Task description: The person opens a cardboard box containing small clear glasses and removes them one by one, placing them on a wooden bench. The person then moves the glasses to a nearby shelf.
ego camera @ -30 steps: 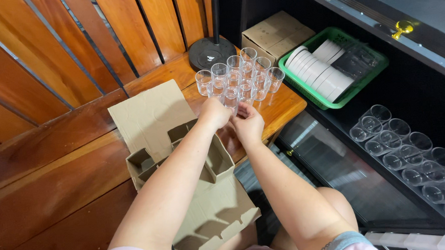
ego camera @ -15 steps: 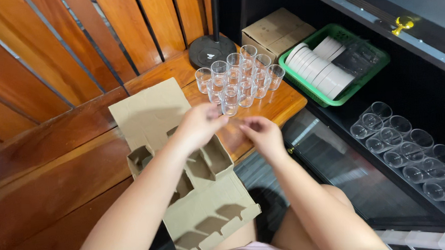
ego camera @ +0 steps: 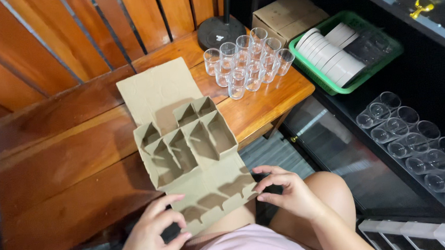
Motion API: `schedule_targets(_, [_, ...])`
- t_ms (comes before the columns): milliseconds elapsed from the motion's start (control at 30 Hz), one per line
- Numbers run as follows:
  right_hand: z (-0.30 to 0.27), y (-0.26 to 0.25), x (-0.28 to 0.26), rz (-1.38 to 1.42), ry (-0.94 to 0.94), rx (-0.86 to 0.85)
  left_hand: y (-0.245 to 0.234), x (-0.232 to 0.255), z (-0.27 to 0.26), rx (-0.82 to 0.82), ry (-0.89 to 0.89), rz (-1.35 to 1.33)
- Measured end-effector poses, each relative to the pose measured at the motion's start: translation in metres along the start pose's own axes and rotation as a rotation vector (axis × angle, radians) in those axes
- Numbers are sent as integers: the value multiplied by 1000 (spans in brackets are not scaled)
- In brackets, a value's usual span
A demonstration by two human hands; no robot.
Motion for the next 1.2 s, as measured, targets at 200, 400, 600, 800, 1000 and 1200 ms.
schedule_targets(200, [-14,23,28,-121,22,108,41,-37,-32,39,83,84])
schedule_targets(400, [-11,23,2,-214,-124,164,37,-20,-30,141,93,129])
schedule_targets(600, [20,11,-42,-355,-210,167,9,4,-12,233,62,131])
schedule_targets(800, [75,7,-64,-503,-278,166,-24,11,25,402,57,249])
schedule_targets(1000, [116,8,-47,-544,-170,206,-42,-27,47,482,-47,400])
schedule_targets(1200, [133,12,-44,-532,-46,152,-43,-40,52,533,-56,430])
Point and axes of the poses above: each hand's wrist, its own z-axis towards the middle knuckle, its own y-axis out of the palm, x = y × z, the point moved 4 cm from there along z, towards the middle knuckle, and after that the axes turned 6 degrees about -z, right-handed, at the moved point
